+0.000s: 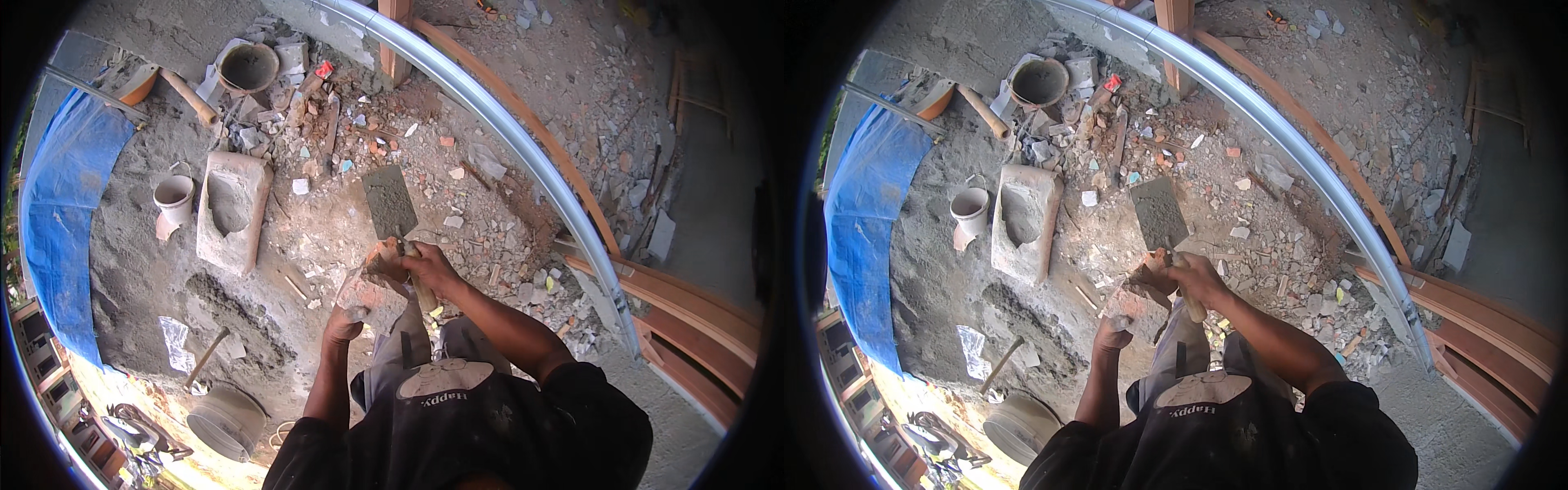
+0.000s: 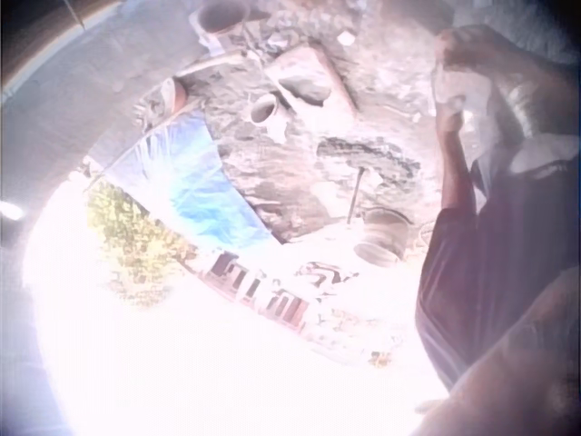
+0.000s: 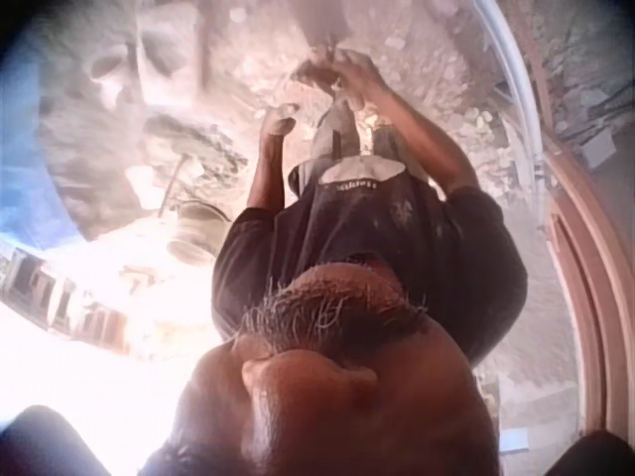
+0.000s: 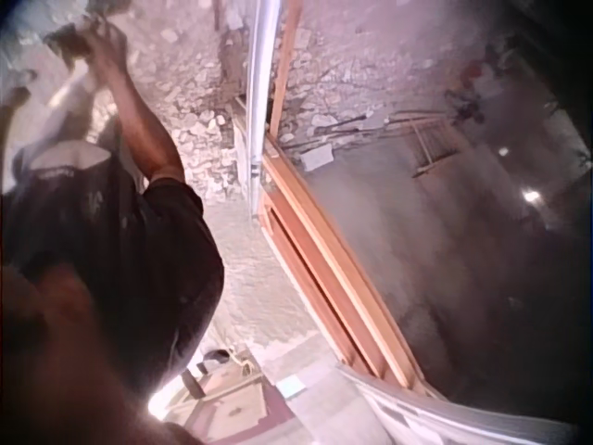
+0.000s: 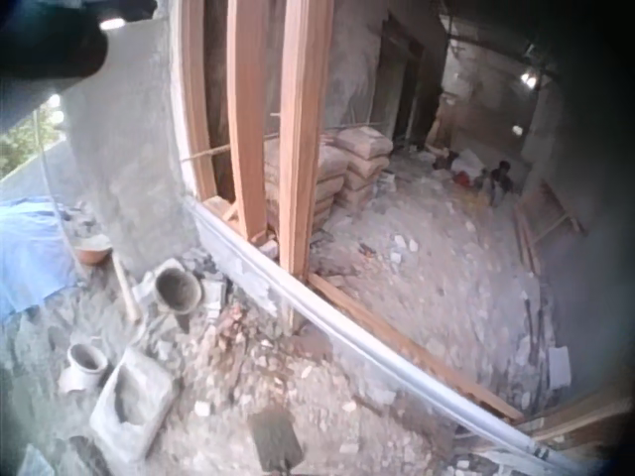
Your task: The person scoops cement from a bucket with a trowel and applies it to a curved wall section, placing small stones and bricks into the wet cement to fill gaps. The person repeatedly scoops and spreads cement along the wall edge.
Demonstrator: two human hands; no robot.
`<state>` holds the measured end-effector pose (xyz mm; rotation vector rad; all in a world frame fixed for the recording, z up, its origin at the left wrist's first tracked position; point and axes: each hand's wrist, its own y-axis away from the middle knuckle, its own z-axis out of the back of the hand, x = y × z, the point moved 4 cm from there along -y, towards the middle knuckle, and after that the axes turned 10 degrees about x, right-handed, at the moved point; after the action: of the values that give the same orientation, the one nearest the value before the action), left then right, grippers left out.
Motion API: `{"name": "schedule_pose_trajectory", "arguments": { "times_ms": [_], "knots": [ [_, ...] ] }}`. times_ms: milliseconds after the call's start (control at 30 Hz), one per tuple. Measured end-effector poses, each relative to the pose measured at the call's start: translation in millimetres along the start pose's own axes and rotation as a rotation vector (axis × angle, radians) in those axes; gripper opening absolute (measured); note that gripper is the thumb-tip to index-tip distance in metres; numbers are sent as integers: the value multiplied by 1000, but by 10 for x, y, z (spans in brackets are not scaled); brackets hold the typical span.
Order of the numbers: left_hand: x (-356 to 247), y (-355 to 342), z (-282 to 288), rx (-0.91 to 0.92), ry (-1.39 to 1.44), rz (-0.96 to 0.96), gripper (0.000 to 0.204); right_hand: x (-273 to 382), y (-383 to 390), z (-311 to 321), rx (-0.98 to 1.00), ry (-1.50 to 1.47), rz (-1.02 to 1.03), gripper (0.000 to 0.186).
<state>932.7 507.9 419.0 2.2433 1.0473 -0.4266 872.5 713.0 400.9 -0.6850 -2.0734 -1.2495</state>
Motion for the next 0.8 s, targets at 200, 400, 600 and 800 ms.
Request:
{"name": "schedule_pose_trajectory", "arguments": {
  "times_ms": [200,400,600,800],
  "knots": [
    [286,-11,-43,6,201,-151,83,28,125,10,-14,-10,-73,27],
    [474,211,-60,-117,366,-218,84,13,419,226,37,163,-96,37],
    [455,747,73,-254,257,-307,90,-589,896,1302,-186,864,61,61],
    [276,1026,-408,-317,151,-370,83,-1173,1972,2191,-537,1257,20,60]
  ]
}}
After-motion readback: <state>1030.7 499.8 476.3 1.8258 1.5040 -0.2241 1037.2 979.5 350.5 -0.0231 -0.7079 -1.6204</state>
